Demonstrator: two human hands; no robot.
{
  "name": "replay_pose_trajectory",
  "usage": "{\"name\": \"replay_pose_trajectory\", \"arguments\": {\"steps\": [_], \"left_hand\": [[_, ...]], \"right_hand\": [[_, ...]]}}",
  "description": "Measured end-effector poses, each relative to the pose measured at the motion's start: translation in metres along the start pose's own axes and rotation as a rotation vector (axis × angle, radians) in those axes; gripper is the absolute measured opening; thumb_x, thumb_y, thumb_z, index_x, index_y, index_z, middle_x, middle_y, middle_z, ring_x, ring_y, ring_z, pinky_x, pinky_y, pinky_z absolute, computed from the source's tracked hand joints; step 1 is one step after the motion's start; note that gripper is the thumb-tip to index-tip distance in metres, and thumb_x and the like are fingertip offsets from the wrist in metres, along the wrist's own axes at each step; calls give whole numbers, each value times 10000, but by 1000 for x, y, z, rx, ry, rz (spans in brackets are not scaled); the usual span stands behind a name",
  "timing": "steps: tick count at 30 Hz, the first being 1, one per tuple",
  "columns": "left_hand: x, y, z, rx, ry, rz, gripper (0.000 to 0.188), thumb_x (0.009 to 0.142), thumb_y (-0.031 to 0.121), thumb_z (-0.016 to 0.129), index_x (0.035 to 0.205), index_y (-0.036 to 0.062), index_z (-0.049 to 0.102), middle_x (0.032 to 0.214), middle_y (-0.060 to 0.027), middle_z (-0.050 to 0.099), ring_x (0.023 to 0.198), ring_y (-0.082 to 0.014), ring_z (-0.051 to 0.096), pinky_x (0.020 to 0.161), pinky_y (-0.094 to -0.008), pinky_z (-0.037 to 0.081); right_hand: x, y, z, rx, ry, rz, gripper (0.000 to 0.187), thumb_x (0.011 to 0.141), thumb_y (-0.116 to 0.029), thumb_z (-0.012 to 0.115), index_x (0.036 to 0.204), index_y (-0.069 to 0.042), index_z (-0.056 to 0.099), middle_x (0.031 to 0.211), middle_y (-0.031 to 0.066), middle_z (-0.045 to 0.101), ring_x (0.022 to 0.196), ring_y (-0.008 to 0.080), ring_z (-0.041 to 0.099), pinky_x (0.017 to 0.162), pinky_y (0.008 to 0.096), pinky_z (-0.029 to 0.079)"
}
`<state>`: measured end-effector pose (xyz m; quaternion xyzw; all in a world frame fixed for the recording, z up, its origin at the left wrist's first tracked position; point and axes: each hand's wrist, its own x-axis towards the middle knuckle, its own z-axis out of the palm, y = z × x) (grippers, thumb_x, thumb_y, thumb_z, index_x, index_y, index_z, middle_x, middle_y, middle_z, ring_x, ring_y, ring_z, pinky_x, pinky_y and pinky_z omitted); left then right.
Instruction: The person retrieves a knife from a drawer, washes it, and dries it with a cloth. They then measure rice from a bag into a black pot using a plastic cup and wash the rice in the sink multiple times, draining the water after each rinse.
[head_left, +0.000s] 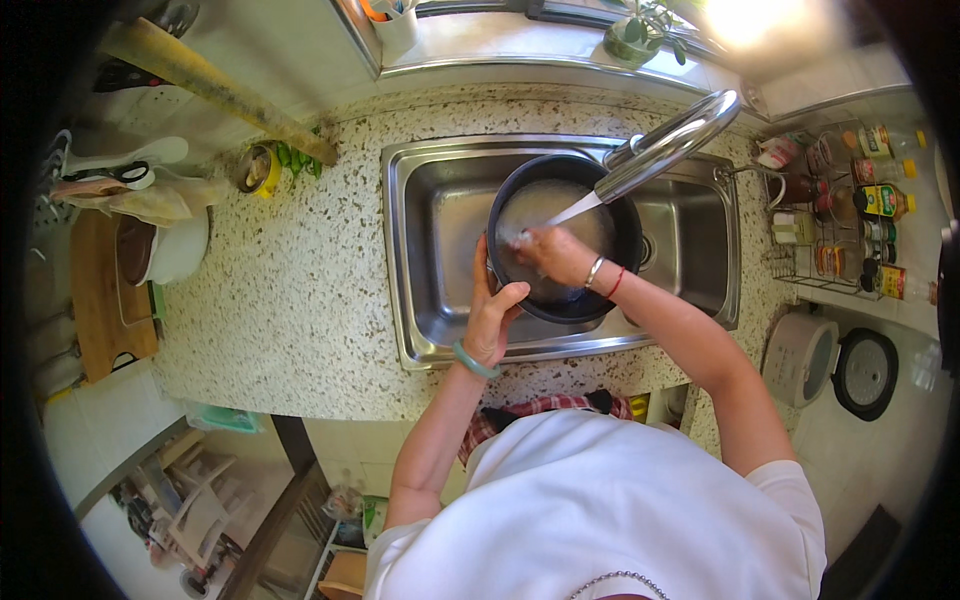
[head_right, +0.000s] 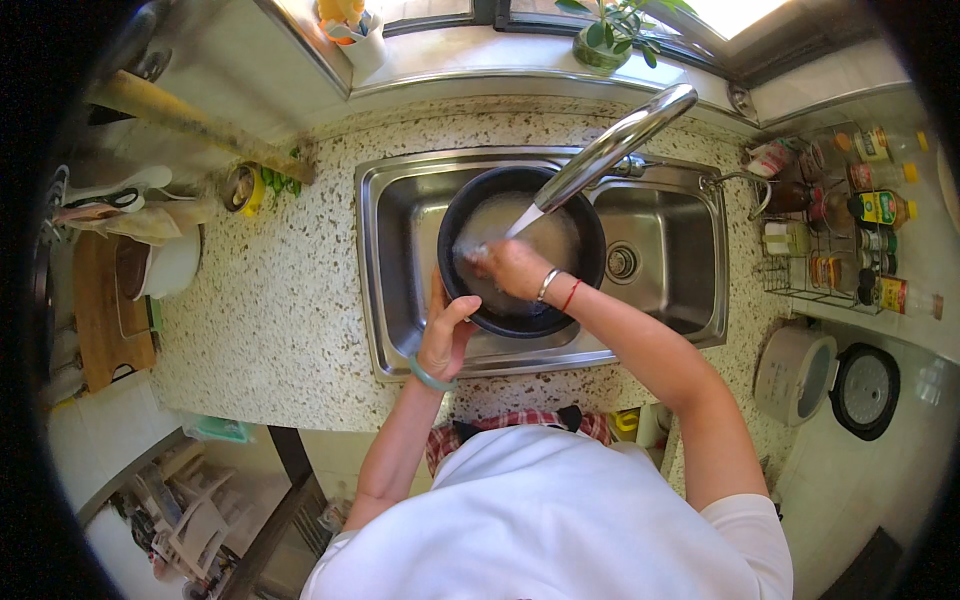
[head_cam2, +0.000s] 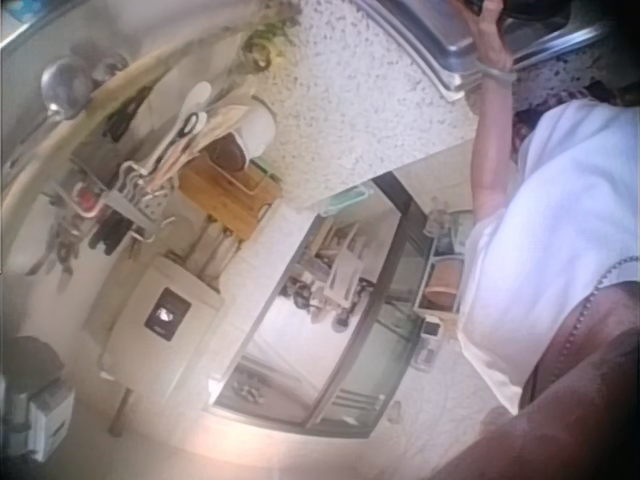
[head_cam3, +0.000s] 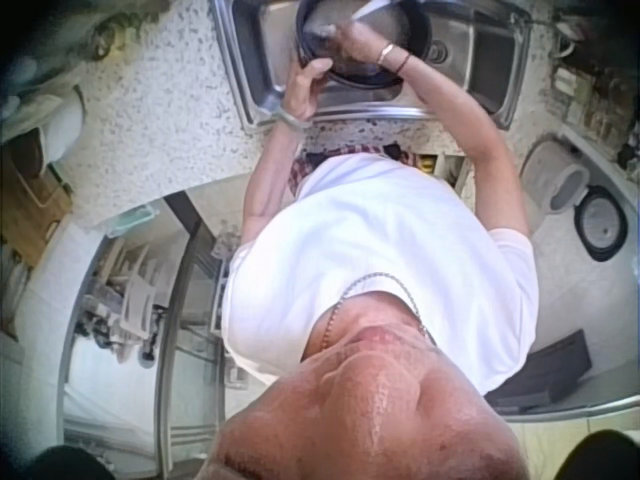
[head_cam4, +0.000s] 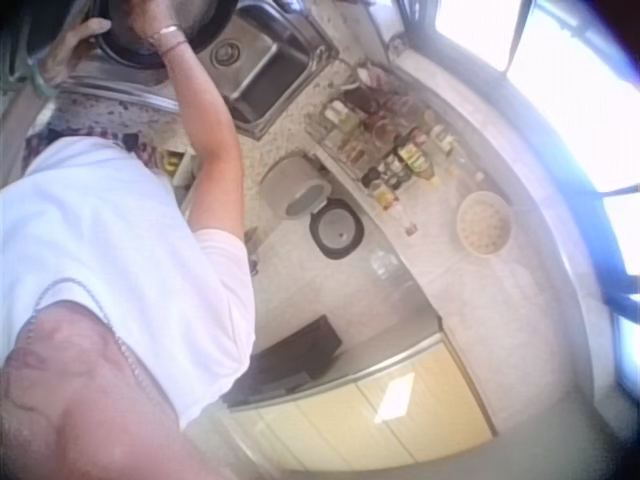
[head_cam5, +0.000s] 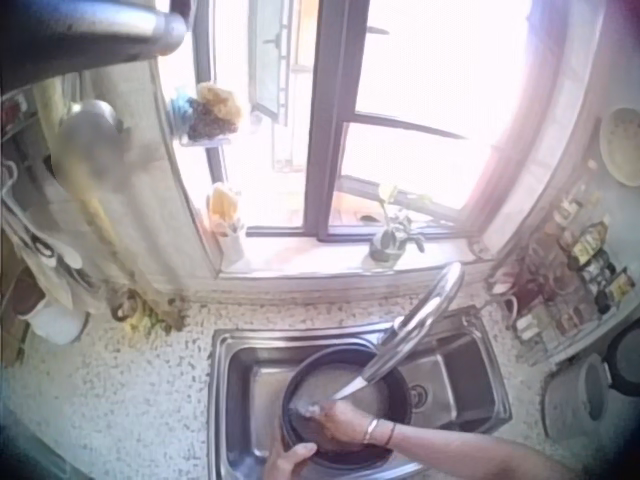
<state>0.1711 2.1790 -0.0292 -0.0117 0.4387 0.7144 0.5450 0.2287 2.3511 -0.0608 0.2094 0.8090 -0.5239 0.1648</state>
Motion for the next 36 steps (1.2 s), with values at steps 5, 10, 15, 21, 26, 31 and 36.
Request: {"name": "replay_pose_trajectory", "arguments": {"steps": [5,10,15,21,26,31,36], "left_hand": [[-1,-3,-3,-64,-25,7,918,759,132,649,1519,197,138,1393,-77,381,1224,-201,440,981,-333,433],[2,0,-2,-54,-73,10,931,763,136,649,1524,186,114,1419,-88,354,1246,-212,425,992,-334,425],[2,4,2,4,-37,33,969,765,145,654,1533,188,64,1398,-95,375,1215,-189,444,970,-323,439],[4,6,3,1,-14,-3,980,760,138,659,1535,192,61,1365,-80,413,1132,-165,497,906,-297,474],[6,1,0,10,-41,-7,962,754,132,655,1530,200,89,1369,-72,404,1148,-172,485,915,-296,470],[7,-6,-7,-6,-35,-2,953,751,144,655,1527,206,104,1361,-68,398,1178,-191,463,928,-303,463],[4,1,-2,13,-14,-20,956,755,150,654,1529,194,94,1348,-74,412,1145,-190,488,921,-305,467]], "right_hand": [[-5,-9,-33,-107,286,21,171,867,-133,580,1012,-57,631,871,138,647,812,321,630,698,383,517],[1,17,-48,-357,556,-393,234,831,-119,586,1063,-107,618,908,155,633,828,359,628,693,430,512],[7,-1,-29,-735,489,-348,438,749,-183,681,1164,-108,562,1136,174,547,958,392,596,763,451,534],[-12,-6,9,-545,188,-315,381,759,-124,659,1108,-52,522,1031,191,542,850,404,624,731,469,525],[-22,5,10,-480,-48,-298,206,795,-79,601,999,-69,619,860,177,623,756,386,630,715,461,523],[-27,-20,-20,-393,137,-393,220,794,-70,594,992,-119,676,857,140,659,794,370,631,693,444,506],[8,-15,-47,-642,468,-577,174,806,-169,623,960,-96,658,833,150,653,801,360,633,680,446,502]]}}
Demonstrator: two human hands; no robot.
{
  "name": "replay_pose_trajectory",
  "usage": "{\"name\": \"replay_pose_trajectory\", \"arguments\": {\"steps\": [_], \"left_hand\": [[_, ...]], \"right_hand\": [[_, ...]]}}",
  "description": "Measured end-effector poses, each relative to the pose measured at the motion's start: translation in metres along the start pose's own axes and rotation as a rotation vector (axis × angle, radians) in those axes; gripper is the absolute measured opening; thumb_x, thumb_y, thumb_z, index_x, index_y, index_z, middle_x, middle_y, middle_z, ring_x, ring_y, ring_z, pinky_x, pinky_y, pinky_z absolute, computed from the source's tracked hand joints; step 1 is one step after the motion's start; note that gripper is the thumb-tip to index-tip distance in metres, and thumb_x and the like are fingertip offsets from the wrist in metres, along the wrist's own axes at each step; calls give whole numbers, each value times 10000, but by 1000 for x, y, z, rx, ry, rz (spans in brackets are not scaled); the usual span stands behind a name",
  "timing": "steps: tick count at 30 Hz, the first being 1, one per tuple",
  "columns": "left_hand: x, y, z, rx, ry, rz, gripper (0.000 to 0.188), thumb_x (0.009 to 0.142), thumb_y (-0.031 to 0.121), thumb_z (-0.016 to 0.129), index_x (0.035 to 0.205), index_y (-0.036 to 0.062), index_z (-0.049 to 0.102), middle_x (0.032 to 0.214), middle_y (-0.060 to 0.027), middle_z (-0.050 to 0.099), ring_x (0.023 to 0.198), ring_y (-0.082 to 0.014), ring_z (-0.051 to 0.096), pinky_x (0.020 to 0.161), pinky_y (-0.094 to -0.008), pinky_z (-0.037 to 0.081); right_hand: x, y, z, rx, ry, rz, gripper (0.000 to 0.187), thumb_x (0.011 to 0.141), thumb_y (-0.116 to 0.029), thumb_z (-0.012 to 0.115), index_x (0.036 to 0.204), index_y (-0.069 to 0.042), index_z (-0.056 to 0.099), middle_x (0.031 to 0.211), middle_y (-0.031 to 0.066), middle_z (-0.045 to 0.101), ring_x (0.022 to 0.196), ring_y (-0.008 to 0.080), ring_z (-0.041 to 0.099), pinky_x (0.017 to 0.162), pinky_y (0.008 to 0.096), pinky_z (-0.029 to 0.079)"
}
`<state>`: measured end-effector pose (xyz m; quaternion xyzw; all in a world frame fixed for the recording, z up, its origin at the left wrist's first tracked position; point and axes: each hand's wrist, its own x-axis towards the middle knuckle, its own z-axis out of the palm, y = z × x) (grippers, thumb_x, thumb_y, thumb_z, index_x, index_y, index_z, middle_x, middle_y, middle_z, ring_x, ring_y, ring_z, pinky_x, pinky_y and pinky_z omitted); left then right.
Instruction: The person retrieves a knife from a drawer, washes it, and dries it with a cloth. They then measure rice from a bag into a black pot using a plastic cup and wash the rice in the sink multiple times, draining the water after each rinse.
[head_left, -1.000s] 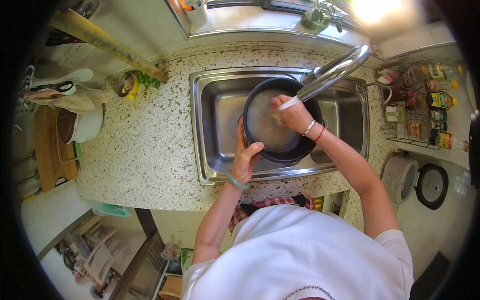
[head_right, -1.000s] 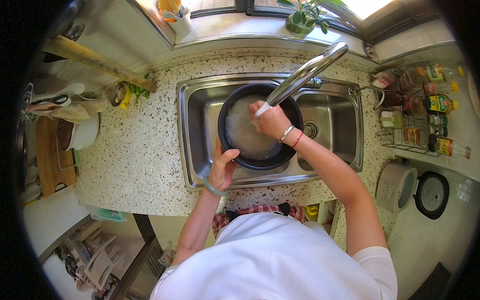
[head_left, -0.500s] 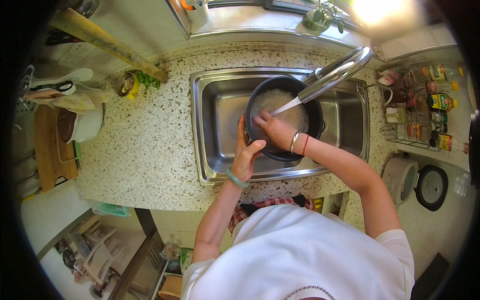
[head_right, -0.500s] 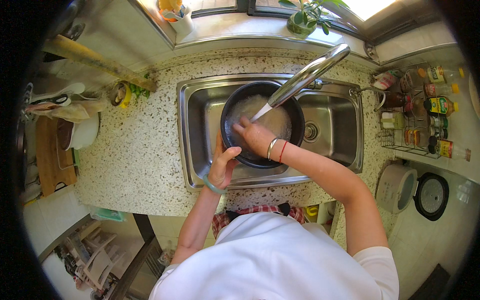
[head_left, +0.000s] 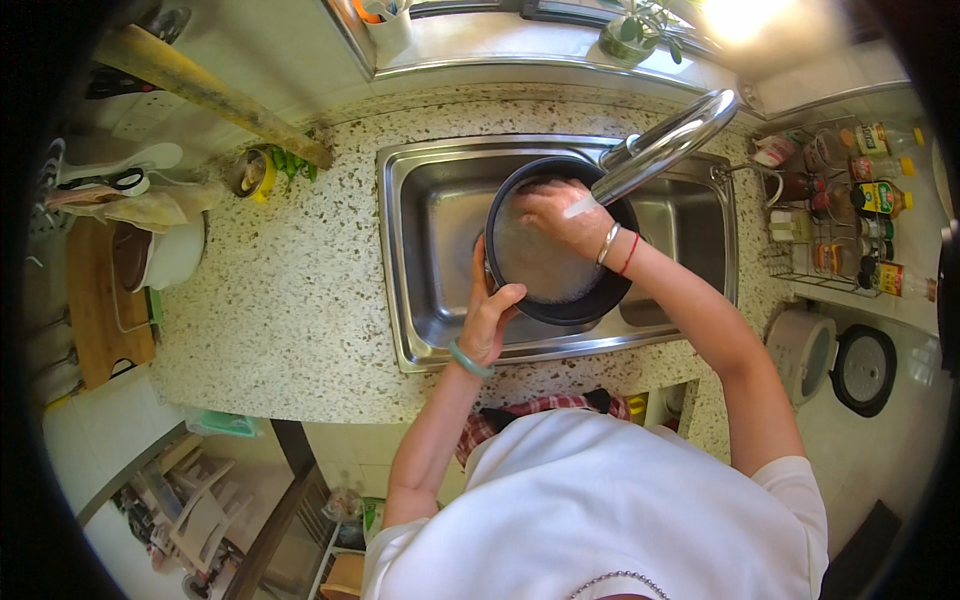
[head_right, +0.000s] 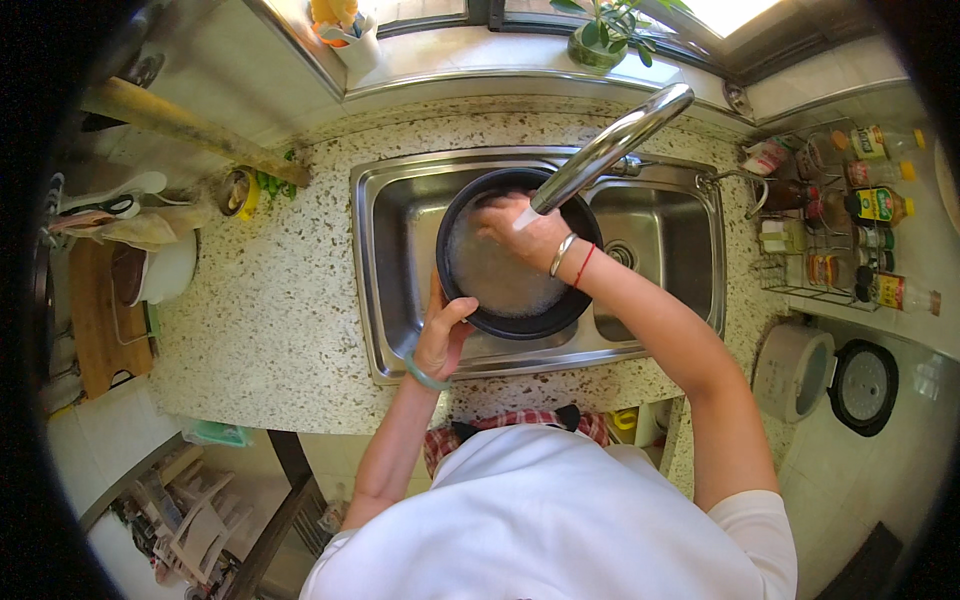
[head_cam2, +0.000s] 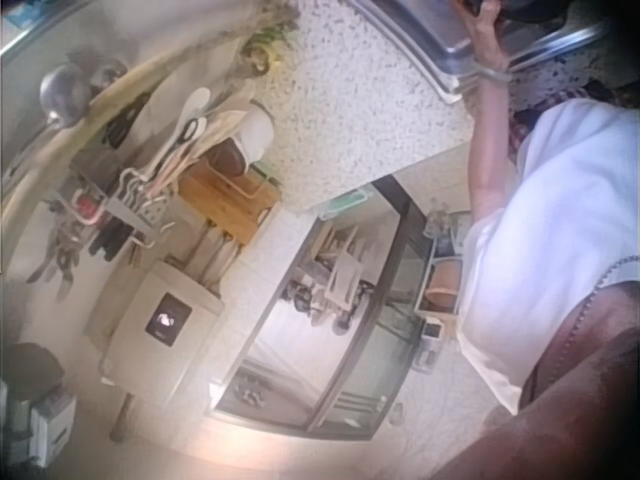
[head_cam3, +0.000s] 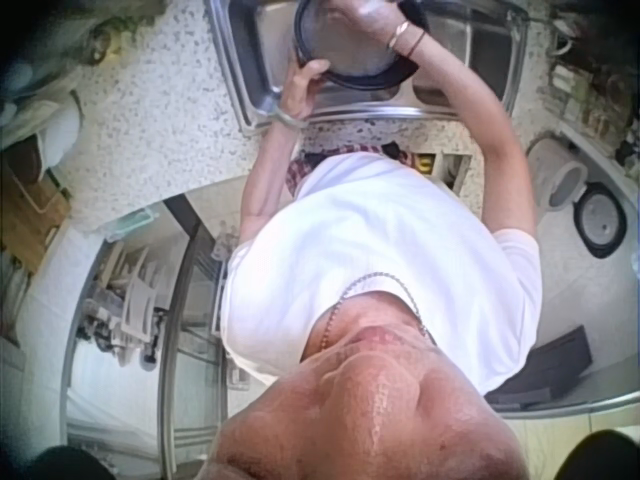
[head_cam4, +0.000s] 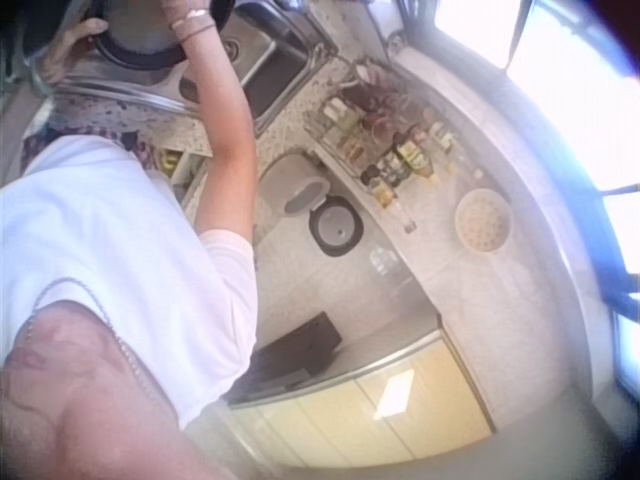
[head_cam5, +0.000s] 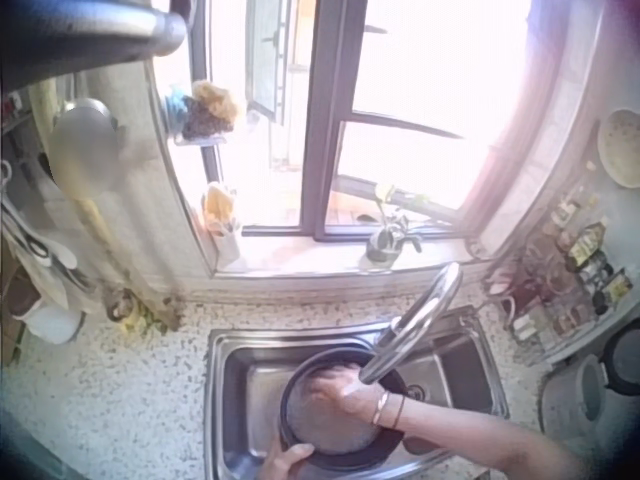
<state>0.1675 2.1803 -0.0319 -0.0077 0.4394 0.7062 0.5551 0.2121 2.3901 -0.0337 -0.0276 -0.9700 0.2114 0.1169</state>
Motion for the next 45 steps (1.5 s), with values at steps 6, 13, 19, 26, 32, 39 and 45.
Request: {"name": "replay_pose_trajectory", "arguments": {"steps": [6,13,19,26,32,39,45], "left_hand": [[2,3,2,-28,26,41,956,762,153,655,1531,170,87,1344,-84,417,1092,-173,507,880,-289,481],[5,-6,1,-65,27,52,946,768,149,651,1532,194,95,1346,-63,416,1091,-155,501,854,-273,486],[5,-3,-5,33,17,30,950,767,140,651,1533,193,90,1353,-53,411,1087,-154,500,861,-268,477],[9,-2,0,-48,7,57,961,766,141,654,1532,163,74,1370,-93,403,1129,-190,508,888,-314,496],[14,-2,1,-53,-20,94,917,771,146,644,1521,171,116,1362,-101,407,1153,-196,499,909,-324,493],[13,0,-3,-45,4,72,908,779,153,635,1521,173,113,1351,-97,405,1152,-199,496,918,-326,487],[13,-3,0,-63,-2,94,928,779,130,623,1528,149,75,1377,-102,378,1163,-202,482,925,-325,479]], "right_hand": [[-14,10,11,-71,-489,524,410,808,-408,643,1015,-57,594,877,204,664,849,363,660,696,459,538],[-41,-21,38,338,-480,391,595,767,-265,709,1252,0,488,988,285,636,936,438,615,801,467,504],[-27,-29,57,484,-419,535,462,826,-266,673,1173,10,541,934,272,645,893,392,641,773,442,502],[-12,-1,42,811,-179,781,491,960,-464,484,821,-17,634,736,101,646,649,186,595,636,323,482],[-9,10,56,1693,30,926,329,935,-366,590,1076,-68,593,1036,96,664,869,255,639,768,383,526],[17,-4,37,1792,249,1324,419,925,-425,562,1166,-84,591,1215,84,602,1077,262,572,856,435,475],[-1,-13,34,1580,224,1085,426,876,-428,620,1149,-100,631,1167,61,632,1000,242,609,810,409,486]]}}
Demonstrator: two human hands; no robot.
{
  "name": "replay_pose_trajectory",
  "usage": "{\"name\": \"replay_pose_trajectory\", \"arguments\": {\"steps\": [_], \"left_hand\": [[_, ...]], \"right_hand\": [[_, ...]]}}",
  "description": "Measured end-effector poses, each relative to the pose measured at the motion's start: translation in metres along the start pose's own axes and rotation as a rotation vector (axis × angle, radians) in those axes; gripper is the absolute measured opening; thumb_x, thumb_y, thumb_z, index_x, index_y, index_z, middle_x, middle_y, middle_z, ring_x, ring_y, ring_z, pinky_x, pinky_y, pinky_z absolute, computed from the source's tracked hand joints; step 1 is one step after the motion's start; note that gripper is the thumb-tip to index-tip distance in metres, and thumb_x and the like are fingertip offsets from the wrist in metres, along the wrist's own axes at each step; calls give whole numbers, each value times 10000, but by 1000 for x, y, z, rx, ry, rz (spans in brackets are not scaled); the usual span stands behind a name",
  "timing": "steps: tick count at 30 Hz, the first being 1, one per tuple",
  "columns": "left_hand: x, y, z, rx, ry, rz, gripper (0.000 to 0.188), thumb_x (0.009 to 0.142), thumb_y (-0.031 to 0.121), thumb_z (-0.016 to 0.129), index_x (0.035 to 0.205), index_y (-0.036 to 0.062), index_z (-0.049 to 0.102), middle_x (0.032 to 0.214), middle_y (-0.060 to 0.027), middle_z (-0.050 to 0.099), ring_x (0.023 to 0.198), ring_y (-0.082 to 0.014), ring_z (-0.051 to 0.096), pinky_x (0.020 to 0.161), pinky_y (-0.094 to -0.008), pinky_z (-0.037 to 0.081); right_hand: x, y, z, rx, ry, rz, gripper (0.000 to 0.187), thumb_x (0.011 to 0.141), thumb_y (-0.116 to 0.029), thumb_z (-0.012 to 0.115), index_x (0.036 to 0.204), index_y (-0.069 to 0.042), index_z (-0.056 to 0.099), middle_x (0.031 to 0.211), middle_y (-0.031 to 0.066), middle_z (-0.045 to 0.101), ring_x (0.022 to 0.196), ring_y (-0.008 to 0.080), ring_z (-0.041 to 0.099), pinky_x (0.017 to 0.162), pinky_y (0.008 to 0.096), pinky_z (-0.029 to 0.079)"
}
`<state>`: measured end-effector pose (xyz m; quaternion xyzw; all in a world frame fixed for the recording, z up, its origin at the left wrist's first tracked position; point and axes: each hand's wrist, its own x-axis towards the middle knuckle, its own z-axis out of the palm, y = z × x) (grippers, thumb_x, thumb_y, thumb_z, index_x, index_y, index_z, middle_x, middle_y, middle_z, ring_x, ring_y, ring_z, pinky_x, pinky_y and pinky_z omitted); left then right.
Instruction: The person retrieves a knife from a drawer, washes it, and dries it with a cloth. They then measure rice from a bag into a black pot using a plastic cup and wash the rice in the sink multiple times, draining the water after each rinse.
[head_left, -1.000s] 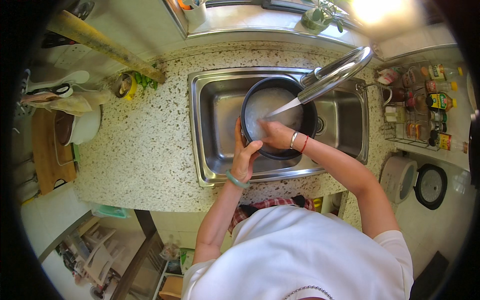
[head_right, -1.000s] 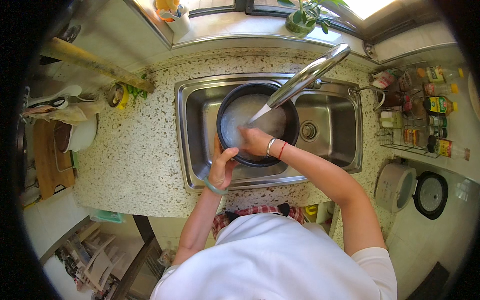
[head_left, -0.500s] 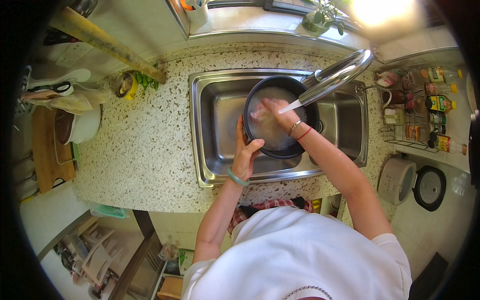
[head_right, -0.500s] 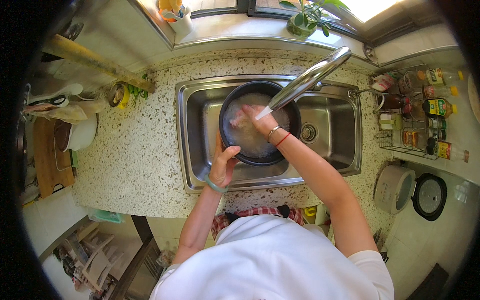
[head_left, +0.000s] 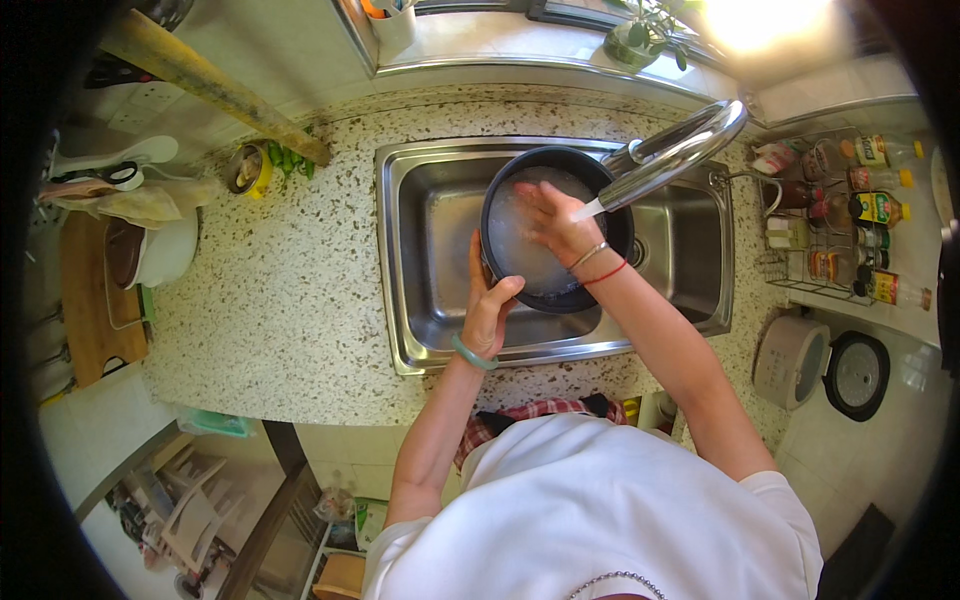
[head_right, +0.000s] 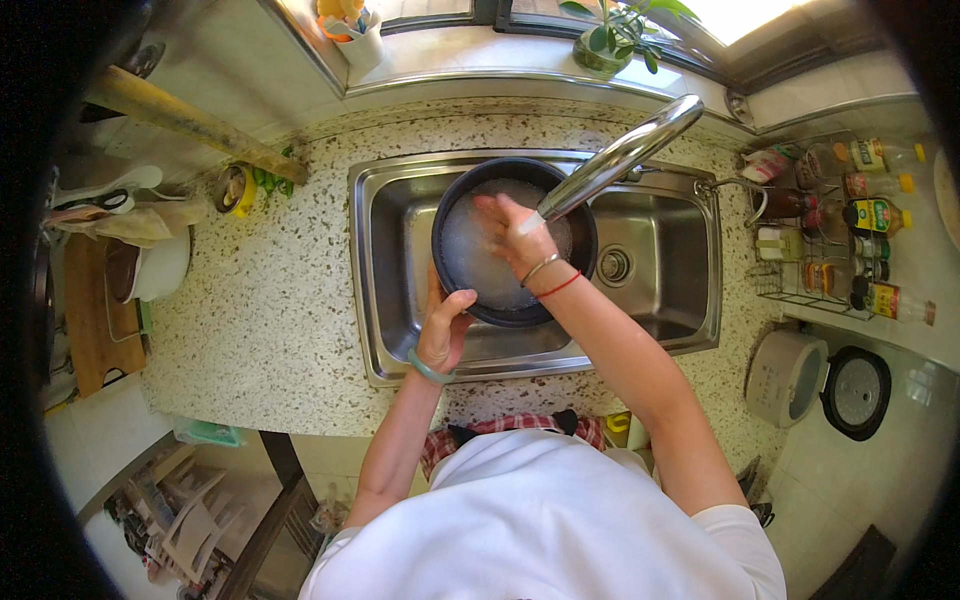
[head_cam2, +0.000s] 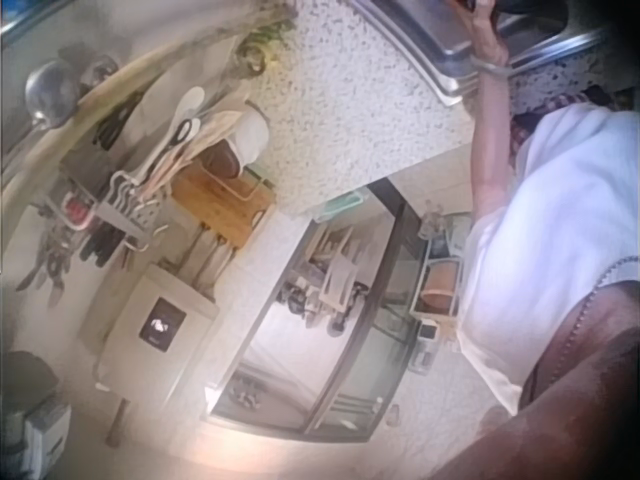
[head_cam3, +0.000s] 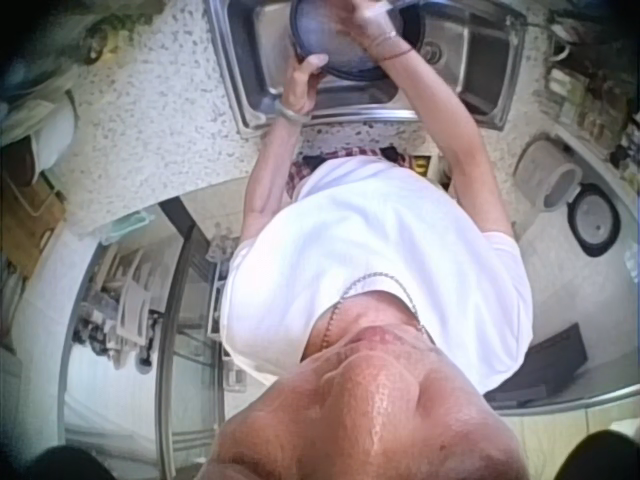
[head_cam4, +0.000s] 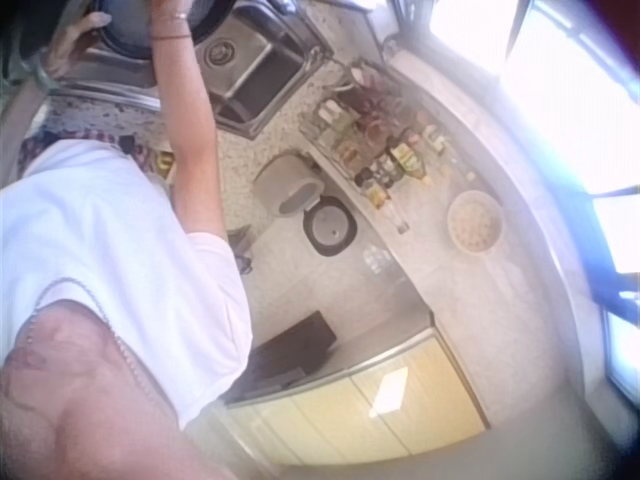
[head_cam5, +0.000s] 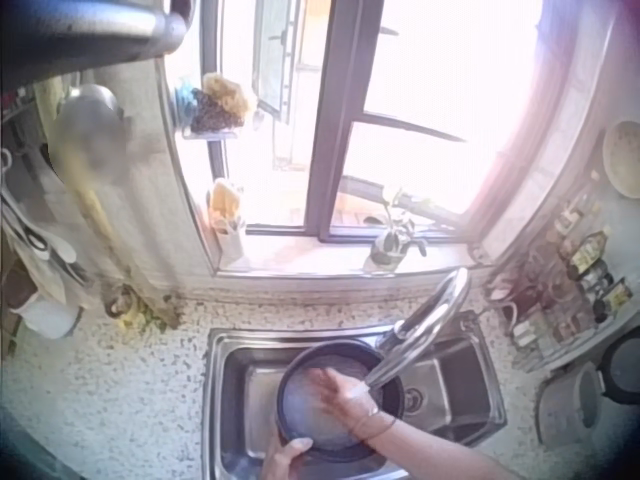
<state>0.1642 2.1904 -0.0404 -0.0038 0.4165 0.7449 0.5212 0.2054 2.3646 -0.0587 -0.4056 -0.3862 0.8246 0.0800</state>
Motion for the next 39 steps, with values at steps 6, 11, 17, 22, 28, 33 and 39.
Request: {"name": "replay_pose_trajectory", "arguments": {"steps": [6,11,17,22,28,33,39], "left_hand": [[0,2,7,11,-16,20,942,766,110,625,1529,141,74,1395,-103,368,1177,-202,472,951,-320,455],[0,1,3,2,-14,28,949,756,104,629,1529,147,80,1381,-97,388,1172,-199,476,946,-313,455],[2,-3,1,13,-1,-21,929,754,120,620,1526,179,106,1333,-87,429,1128,-180,508,907,-301,487],[1,-7,-4,-30,-13,-39,884,750,116,606,1509,190,157,1319,-89,435,1124,-188,515,900,-316,509],[3,-4,0,-11,2,-10,875,751,117,608,1505,193,170,1320,-95,431,1141,-205,511,916,-326,504],[4,-6,-3,-22,-4,-28,877,755,122,612,1507,199,165,1334,-92,423,1155,-214,506,923,-333,501],[2,-6,-3,-1,-12,-38,875,756,144,616,1505,197,168,1346,-94,413,1162,-219,502,922,-339,504]], "right_hand": [[-17,-18,20,-1322,220,-466,323,819,-367,680,979,-88,713,986,147,649,907,353,618,741,422,510],[-30,-24,0,-853,-65,-528,313,896,-311,621,1040,-44,700,1127,100,658,986,229,619,836,329,483],[-48,-49,-18,-725,27,-491,254,910,-167,575,1068,-7,693,1162,118,661,1074,177,608,900,311,476],[-55,-67,-42,-472,91,-365,223,885,-63,595,1078,3,683,1113,92,678,962,152,654,731,276,565],[-28,-82,-137,100,543,-611,276,913,-85,582,1174,4,566,1022,84,631,841,167,649,528,268,540],[-13,-89,-169,-120,712,-552,424,934,-186,589,1335,-72,513,1289,46,560,946,143,625,626,239,491],[-8,-83,-158,-362,719,-649,273,952,-141,559,1196,-60,649,1067,-42,669,880,56,577,669,206,441]]}}
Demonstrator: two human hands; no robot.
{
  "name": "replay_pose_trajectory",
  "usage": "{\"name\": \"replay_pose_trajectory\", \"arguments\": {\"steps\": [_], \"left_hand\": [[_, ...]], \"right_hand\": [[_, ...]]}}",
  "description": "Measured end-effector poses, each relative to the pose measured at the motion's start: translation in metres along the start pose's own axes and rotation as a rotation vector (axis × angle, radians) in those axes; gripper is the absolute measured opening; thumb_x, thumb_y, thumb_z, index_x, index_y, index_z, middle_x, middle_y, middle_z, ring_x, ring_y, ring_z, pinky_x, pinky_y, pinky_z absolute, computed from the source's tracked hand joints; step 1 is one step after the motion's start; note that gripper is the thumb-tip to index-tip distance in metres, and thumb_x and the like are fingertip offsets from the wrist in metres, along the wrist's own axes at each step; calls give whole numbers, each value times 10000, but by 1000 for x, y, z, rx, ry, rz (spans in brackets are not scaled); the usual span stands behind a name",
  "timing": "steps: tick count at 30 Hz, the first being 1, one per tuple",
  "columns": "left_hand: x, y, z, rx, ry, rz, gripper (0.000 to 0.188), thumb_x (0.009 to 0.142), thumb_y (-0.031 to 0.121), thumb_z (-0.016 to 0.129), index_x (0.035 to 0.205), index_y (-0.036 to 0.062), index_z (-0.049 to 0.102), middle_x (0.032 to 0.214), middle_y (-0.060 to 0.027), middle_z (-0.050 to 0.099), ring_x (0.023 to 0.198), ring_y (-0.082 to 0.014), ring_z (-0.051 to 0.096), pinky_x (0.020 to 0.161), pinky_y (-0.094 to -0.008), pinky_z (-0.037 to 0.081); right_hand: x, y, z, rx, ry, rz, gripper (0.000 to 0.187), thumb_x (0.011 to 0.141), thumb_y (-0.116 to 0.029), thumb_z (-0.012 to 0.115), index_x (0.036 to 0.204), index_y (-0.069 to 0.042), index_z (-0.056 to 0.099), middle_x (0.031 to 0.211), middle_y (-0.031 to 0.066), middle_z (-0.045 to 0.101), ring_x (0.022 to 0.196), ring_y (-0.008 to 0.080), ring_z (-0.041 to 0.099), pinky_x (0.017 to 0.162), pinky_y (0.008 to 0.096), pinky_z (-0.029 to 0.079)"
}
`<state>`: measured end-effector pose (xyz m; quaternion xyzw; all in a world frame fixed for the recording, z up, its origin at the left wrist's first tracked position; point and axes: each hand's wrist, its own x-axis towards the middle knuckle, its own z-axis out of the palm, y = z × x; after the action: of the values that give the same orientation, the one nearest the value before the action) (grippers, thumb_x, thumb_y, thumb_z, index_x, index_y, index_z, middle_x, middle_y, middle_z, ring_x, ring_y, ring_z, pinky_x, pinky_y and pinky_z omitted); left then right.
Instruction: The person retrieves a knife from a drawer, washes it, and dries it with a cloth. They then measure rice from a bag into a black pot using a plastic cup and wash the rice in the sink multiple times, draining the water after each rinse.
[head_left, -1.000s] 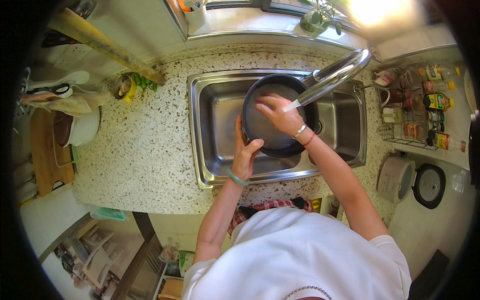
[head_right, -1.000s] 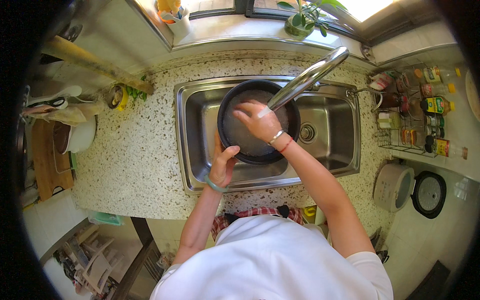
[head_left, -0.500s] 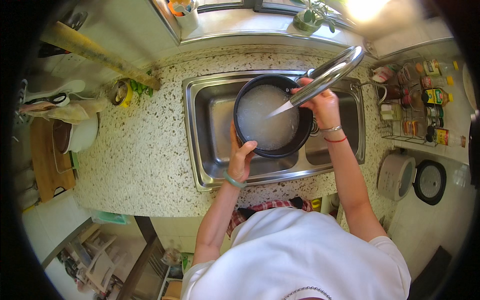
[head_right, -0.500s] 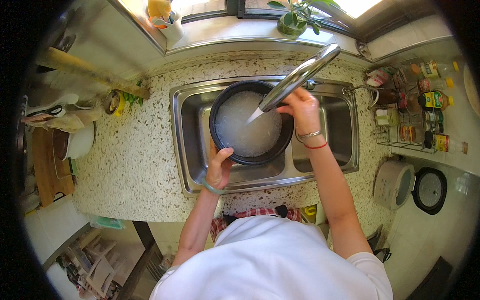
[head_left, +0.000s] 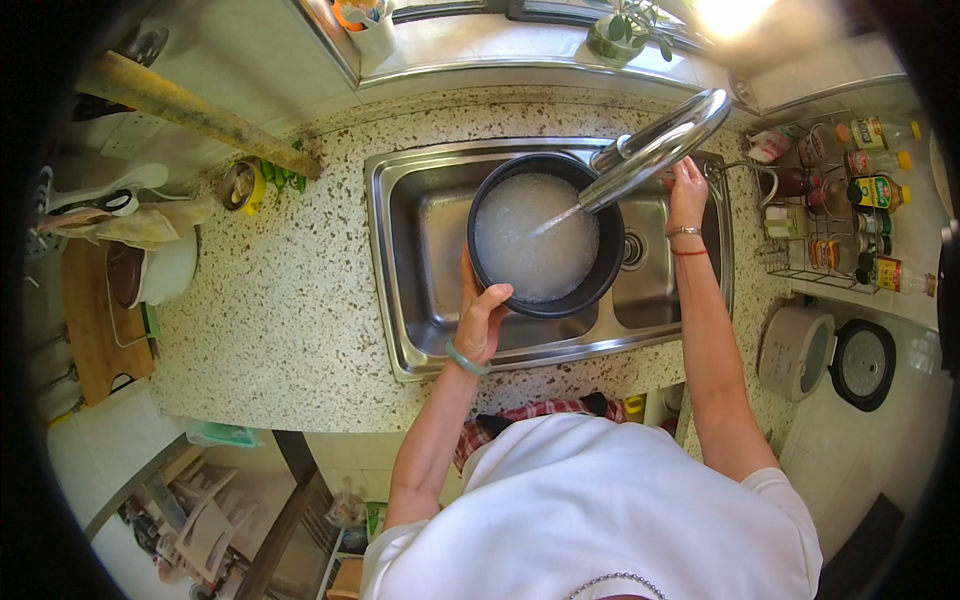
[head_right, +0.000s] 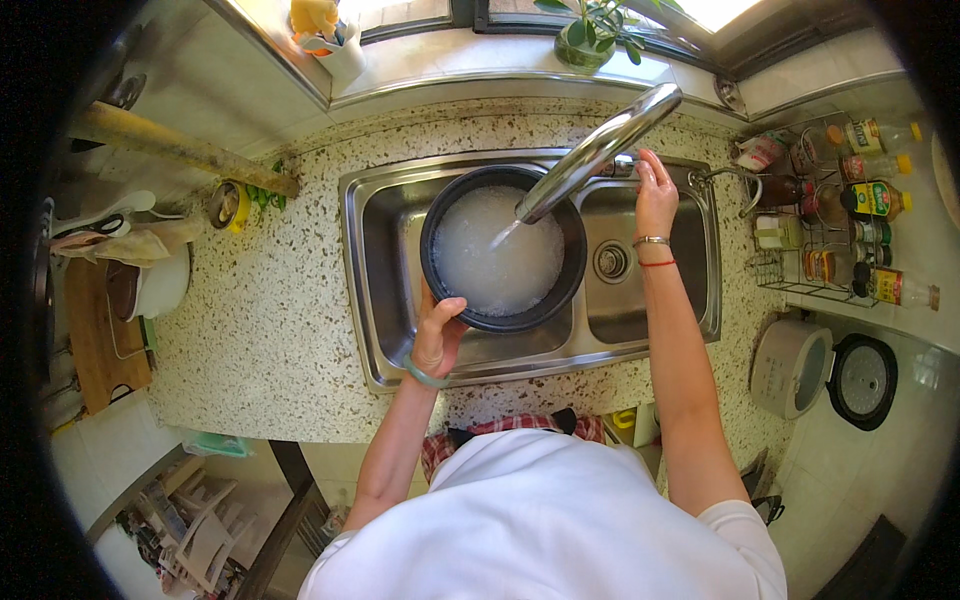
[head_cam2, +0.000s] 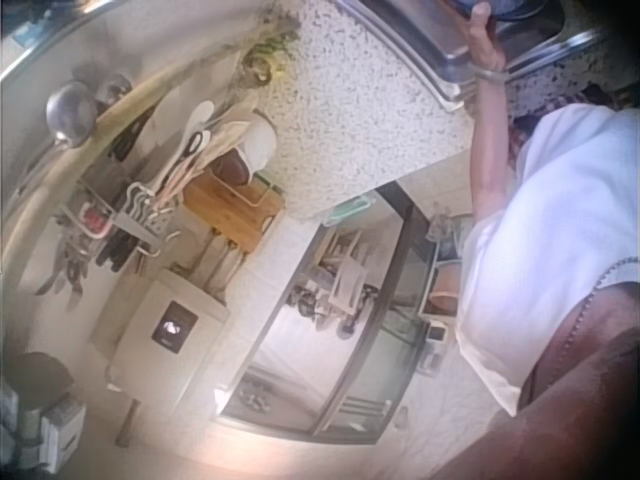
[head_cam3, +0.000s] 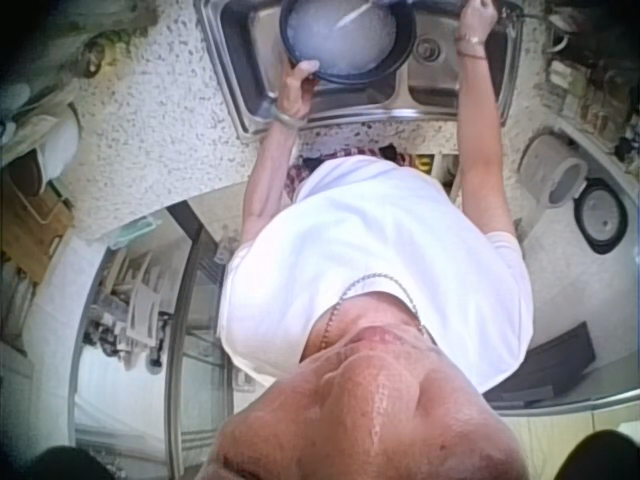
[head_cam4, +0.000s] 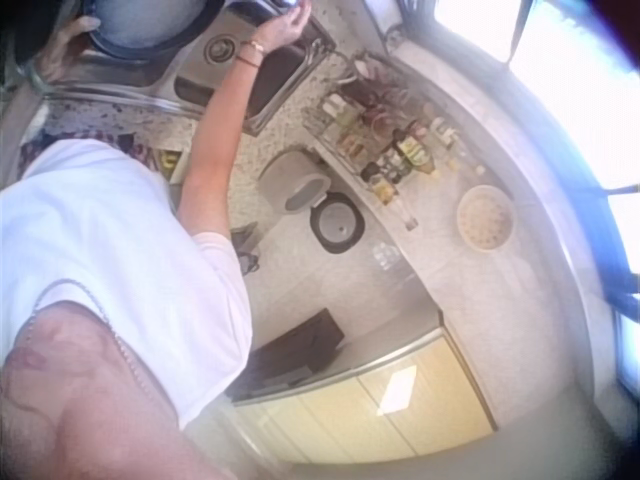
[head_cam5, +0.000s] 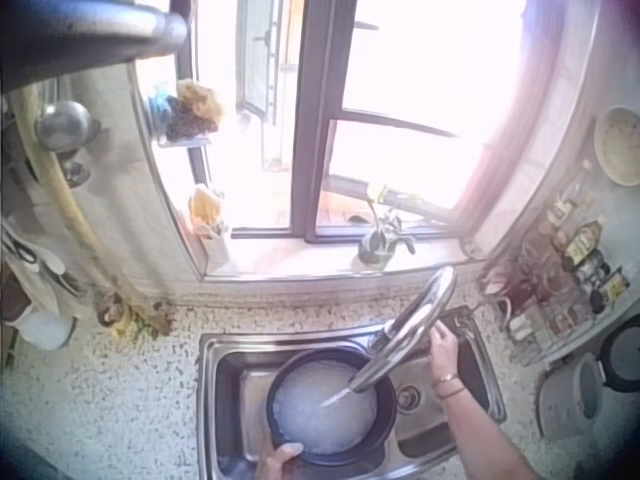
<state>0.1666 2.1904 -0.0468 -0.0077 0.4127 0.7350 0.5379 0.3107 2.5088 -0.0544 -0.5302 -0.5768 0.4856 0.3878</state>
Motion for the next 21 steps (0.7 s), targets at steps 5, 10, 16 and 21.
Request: {"name": "replay_pose_trajectory", "arguments": {"steps": [5,10,16,21], "left_hand": [[-3,-4,-5,5,-22,-7,853,757,148,614,1497,188,191,1354,-95,408,1173,-221,492,936,-351,493],[-21,-3,-13,-1,18,-7,809,767,135,606,1485,182,236,1342,-80,427,1168,-218,491,960,-365,459],[-47,-3,-27,42,112,-40,669,779,113,580,1407,149,354,1330,-89,462,1193,-254,491,975,-439,461],[-66,-10,-40,-38,107,-13,613,789,93,574,1377,127,407,1318,-94,490,1201,-251,492,1010,-437,430]], "right_hand": [[-11,-9,-5,-116,0,-156,227,928,-129,594,1118,-41,682,1043,-7,678,890,97,578,731,250,447],[-83,-41,8,-363,-303,-404,123,883,-134,651,918,-52,736,880,48,704,874,134,602,778,250,459],[-142,-69,34,265,-930,214,167,891,-88,620,1026,-25,696,1044,60,690,916,148,670,821,294,519],[-166,-50,43,-249,-633,-502,118,847,-48,641,954,-32,690,924,125,679,784,230,661,696,282,513]]}}
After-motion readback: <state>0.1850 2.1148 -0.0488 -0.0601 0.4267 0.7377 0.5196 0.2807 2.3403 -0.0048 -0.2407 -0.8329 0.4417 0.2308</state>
